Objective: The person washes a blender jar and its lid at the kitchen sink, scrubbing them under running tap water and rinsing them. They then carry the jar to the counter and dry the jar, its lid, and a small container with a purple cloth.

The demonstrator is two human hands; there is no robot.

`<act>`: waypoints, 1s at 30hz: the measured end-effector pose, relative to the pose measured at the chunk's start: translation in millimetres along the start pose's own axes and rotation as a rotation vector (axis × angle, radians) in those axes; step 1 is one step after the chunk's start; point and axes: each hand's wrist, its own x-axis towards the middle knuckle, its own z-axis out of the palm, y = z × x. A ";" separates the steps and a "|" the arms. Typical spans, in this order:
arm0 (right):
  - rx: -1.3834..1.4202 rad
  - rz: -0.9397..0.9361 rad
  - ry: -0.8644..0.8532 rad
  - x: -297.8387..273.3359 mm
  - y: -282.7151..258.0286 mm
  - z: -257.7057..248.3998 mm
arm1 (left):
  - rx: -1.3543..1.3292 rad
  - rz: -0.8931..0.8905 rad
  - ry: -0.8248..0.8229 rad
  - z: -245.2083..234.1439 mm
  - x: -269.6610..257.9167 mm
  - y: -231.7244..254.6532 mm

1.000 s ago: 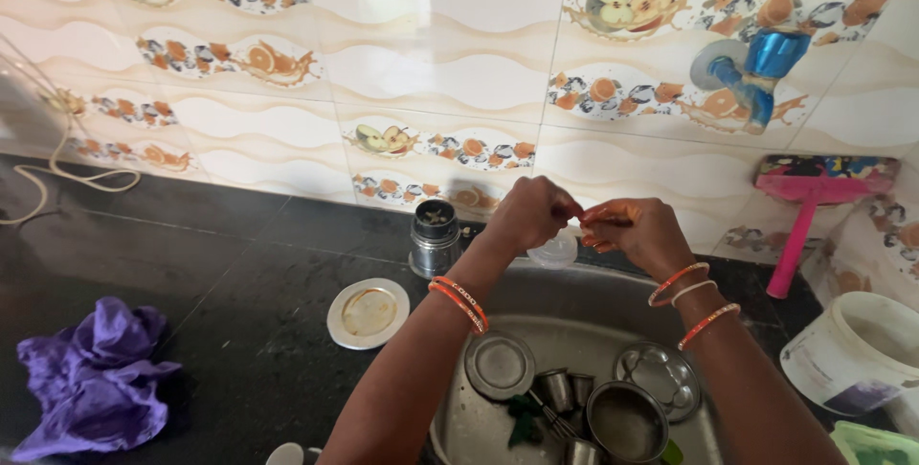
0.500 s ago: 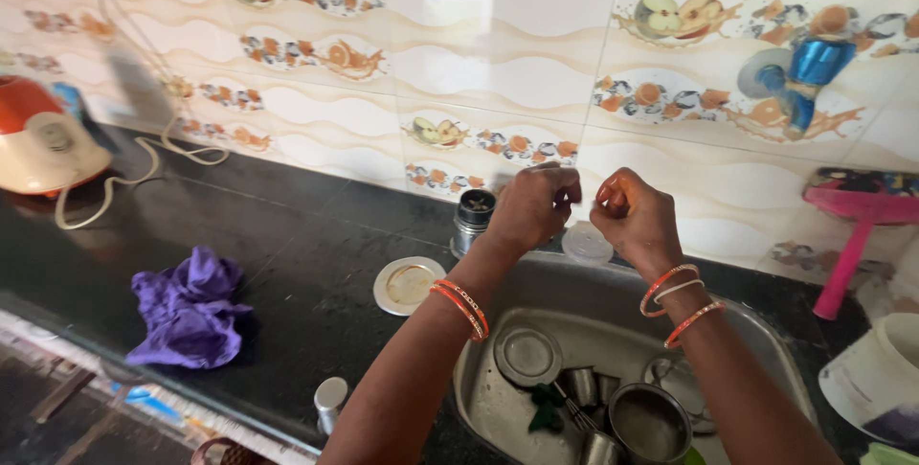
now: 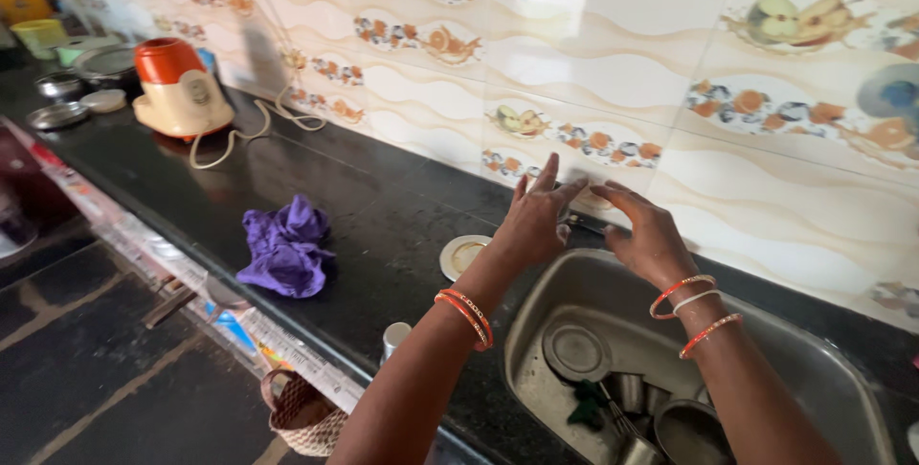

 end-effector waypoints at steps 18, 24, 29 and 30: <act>-0.022 0.254 -0.160 81.5 -85.5 141.0 | 0.046 -0.202 -0.133 -105.9 -55.7 -130.1; -0.507 -0.470 0.202 89.9 -46.1 211.5 | 0.074 -0.267 -0.285 -125.9 -80.6 -185.8; 0.018 0.260 -0.126 93.4 -34.8 229.2 | -0.020 -0.302 -0.303 -114.2 -93.2 -244.2; 0.093 0.314 -0.100 93.4 -36.3 228.1 | -0.020 -0.256 -0.275 -110.2 -96.3 -252.9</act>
